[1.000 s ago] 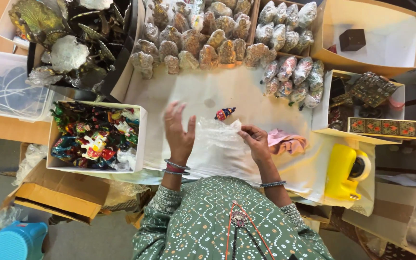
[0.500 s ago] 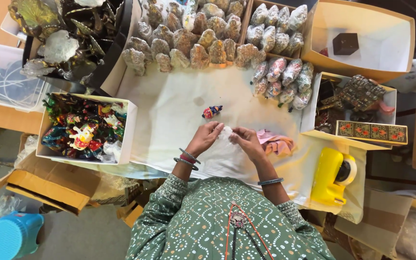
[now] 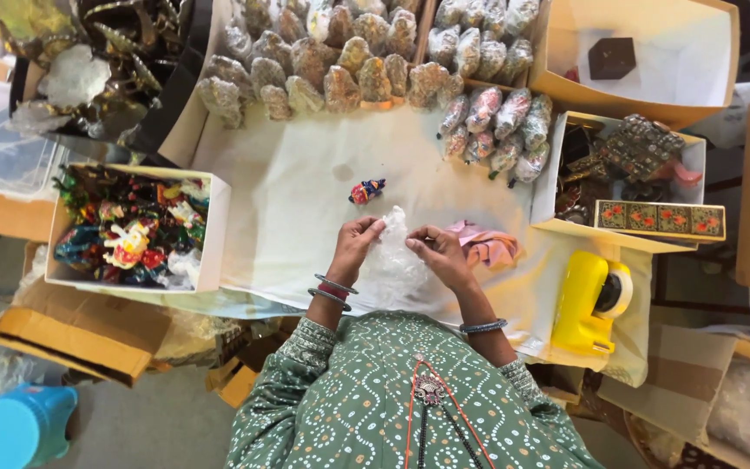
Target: The person wipes a small, colorful figurine with a pink cloth and then wraps it in a piece of bubble wrap. They secure the bubble wrap with a small piece of tape and place the wrapped item into a cardboard box filled with similar wrapped items.
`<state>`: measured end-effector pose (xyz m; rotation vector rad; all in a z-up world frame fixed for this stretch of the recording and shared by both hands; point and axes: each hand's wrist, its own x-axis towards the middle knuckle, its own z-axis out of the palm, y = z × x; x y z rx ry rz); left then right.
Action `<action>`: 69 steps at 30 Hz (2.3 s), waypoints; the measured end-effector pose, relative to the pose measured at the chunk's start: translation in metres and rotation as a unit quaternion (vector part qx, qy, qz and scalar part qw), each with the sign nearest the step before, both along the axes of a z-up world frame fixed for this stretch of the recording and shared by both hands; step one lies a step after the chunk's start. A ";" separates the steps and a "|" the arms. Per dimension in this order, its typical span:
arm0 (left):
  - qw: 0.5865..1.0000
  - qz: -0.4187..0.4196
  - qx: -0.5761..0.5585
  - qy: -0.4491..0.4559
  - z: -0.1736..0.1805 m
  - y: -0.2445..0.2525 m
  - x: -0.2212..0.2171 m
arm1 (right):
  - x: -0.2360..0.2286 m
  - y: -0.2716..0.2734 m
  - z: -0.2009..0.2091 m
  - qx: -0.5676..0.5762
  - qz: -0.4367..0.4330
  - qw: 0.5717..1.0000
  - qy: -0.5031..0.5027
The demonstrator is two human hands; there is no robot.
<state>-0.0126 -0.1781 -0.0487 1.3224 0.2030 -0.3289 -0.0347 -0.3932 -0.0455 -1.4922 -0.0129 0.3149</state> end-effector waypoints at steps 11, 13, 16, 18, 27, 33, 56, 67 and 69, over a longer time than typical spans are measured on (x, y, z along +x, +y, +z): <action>0.997 -0.049 0.048 -0.026 0.019 0.070 0.034 | 0.005 0.048 0.026 0.057 -0.095 0.994 0.012; 0.996 -0.064 0.056 -0.035 0.025 0.071 0.036 | 0.013 0.062 0.044 0.058 -0.083 0.994 0.038; 0.993 -0.088 0.078 -0.027 0.026 0.078 0.035 | 0.014 0.074 0.018 -0.009 -0.037 0.997 0.069; 0.985 -0.135 0.106 -0.009 0.029 0.085 0.037 | 0.012 0.074 -0.034 -0.015 -0.068 0.997 0.027; 0.987 -0.155 -0.017 0.035 -0.082 0.129 0.048 | 0.033 0.062 -0.065 -0.014 -0.250 0.967 0.038; 0.984 0.108 -0.084 0.114 -0.112 0.080 0.093 | 0.095 0.072 -0.056 -0.144 -0.266 0.950 -0.083; 0.862 0.148 0.484 -0.008 -0.142 0.053 0.111 | 0.168 0.076 -0.120 -0.301 -0.234 0.922 -0.070; 0.859 0.084 0.498 0.090 -0.108 0.058 0.108 | 0.169 0.074 -0.150 -0.339 -0.242 0.908 -0.055; 0.800 0.257 0.525 -0.133 -0.068 0.063 0.100 | 0.168 0.072 -0.153 -0.325 -0.251 0.910 -0.053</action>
